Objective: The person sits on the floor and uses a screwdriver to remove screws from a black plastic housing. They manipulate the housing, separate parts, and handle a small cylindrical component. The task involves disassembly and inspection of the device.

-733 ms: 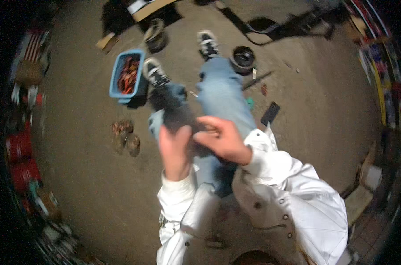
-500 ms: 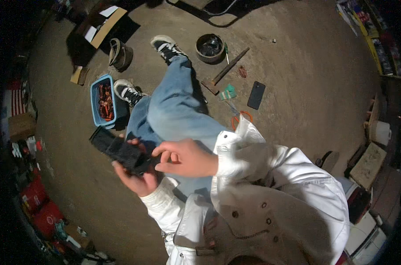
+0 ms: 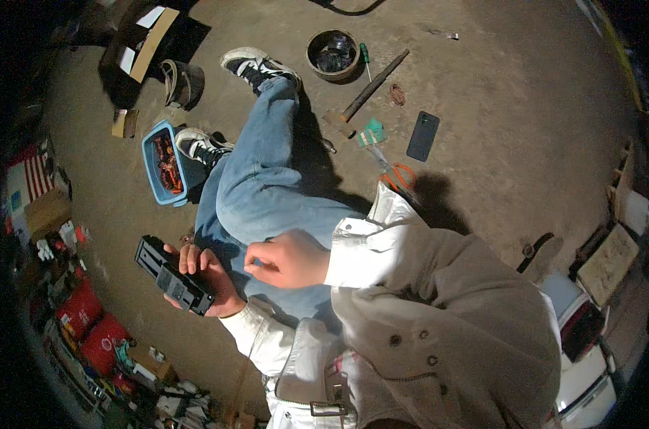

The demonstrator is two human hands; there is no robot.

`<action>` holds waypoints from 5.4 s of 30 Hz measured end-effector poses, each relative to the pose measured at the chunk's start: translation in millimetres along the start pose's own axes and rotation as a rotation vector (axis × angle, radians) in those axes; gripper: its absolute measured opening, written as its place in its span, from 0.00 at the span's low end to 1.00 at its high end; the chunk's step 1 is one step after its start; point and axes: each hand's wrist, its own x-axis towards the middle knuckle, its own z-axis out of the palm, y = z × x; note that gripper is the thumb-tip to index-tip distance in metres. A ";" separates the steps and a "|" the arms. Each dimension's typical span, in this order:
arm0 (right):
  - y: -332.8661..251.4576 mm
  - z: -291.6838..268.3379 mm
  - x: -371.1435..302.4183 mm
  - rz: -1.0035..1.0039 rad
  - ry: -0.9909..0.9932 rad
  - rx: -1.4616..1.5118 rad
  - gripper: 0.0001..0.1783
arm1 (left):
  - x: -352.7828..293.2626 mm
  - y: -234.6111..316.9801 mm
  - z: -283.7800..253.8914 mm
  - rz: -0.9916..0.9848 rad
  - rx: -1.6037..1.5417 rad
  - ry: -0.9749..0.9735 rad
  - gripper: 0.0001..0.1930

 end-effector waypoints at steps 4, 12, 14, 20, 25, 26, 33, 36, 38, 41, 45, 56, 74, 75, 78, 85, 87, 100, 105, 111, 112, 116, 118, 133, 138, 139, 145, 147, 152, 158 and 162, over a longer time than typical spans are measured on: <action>-7.7 -6.2 6.9 -0.012 0.057 -0.049 0.08 | 0.8 -0.6 6.9 0.015 0.006 0.024 0.38; -11.5 -36.1 -5.9 0.018 0.197 -0.031 0.06 | -13.6 11.5 -0.2 0.108 -0.043 0.067 0.37; -5.9 -58.4 -8.9 0.087 0.333 0.104 0.07 | -14.1 16.0 -9.2 0.142 0.008 0.056 0.36; 97.4 -234.4 63.2 0.317 0.746 0.012 0.09 | -14.5 19.0 -22.9 0.179 0.025 0.034 0.36; 252.3 -335.0 113.4 0.679 0.552 -1.129 0.22 | -7.3 17.8 -20.4 0.181 0.070 0.121 0.38; 269.4 -350.1 115.8 0.640 0.489 -1.141 0.24 | -5.0 17.2 -21.1 0.190 0.077 0.140 0.37; 322.7 -367.2 144.4 0.478 0.148 -1.605 0.17 | -4.2 19.0 -24.9 0.171 0.095 0.158 0.34; 327.3 -370.7 149.1 0.505 0.107 -1.561 0.13 | -0.9 20.6 -29.1 0.158 0.108 0.124 0.37; 331.6 -372.4 149.0 0.441 0.359 -1.411 0.16 | 1.5 19.0 -29.2 0.165 0.075 0.100 0.40; 331.9 -375.9 147.2 0.487 0.368 -1.274 0.20 | 3.3 14.4 -22.3 0.202 0.102 0.171 0.41; 303.4 -377.0 149.1 0.670 0.866 -1.235 0.26 | 5.1 13.6 -17.9 0.200 0.083 0.208 0.38; -35.5 -183.1 147.0 -0.127 0.508 -0.237 0.18 | 3.3 15.0 -18.6 0.075 0.125 0.091 0.44; -89.3 45.1 124.0 -0.458 0.173 -0.237 0.16 | -12.3 18.1 -35.4 -0.088 -0.089 -0.066 0.37; -87.0 44.9 124.2 -0.462 0.157 -0.228 0.16 | -12.6 19.1 -35.2 -0.080 -0.057 -0.062 0.37; -83.4 42.0 123.0 -0.371 0.108 -0.139 0.16 | -12.8 20.1 -29.7 -0.088 0.107 0.086 0.41; -83.8 35.4 122.2 -0.379 0.166 -0.131 0.18 | -5.3 23.5 -25.3 -0.089 -0.041 0.214 0.35; -87.6 31.5 119.0 -0.371 0.178 -0.124 0.17 | -1.7 21.5 -27.2 -0.051 -0.021 0.211 0.35; -91.8 22.5 95.3 -0.369 0.068 -0.102 0.21 | 3.9 11.2 -42.8 -0.011 0.007 0.205 0.36; -89.8 22.0 90.9 -0.309 -0.023 -0.155 0.24 | 5.4 9.5 -43.1 0.017 0.055 0.205 0.35; -91.4 26.0 93.5 -0.337 -0.024 -0.161 0.21 | 4.2 10.1 -42.3 0.026 0.083 0.251 0.35; -89.4 24.4 96.3 -0.316 0.052 -0.157 0.19 | 4.2 11.7 -42.5 0.043 0.084 0.249 0.36; -44.7 5.8 128.1 -0.251 0.291 -0.229 0.08 | 4.5 20.3 -41.6 0.120 0.061 0.232 0.38; 13.2 -1.6 146.7 -0.132 0.293 -0.488 0.09 | 3.8 26.1 -39.1 0.143 0.057 0.331 0.39; 342.3 -26.5 13.7 0.657 -0.197 -1.038 0.26 | 0.9 41.7 -42.0 0.138 -0.010 0.348 0.36; 331.1 -35.9 16.9 0.676 0.052 -1.005 0.20 | 10.4 48.8 -33.3 0.068 -0.128 0.412 0.35; 329.4 -40.3 17.7 0.641 0.041 -1.086 0.20 | 13.6 50.5 -30.2 0.045 -0.124 0.454 0.34; 332.4 -62.9 22.6 0.509 -0.035 -1.005 0.31 | 48.0 58.4 2.1 0.040 -0.170 0.387 0.34; 333.2 -68.9 24.6 0.753 -0.054 -0.903 0.37 | 63.5 60.5 12.5 0.017 -0.213 0.340 0.33; 334.2 -66.2 27.5 0.781 -0.057 -1.139 0.32 | 91.3 61.1 15.0 -0.001 -0.320 0.217 0.33; 321.3 -62.4 24.6 0.790 -0.181 -1.186 0.31 | 90.4 59.9 -7.8 0.059 -0.238 0.463 0.31; 316.7 -57.8 24.8 0.835 -0.158 -1.244 0.32 | 89.2 63.8 -9.2 0.126 -0.166 0.515 0.32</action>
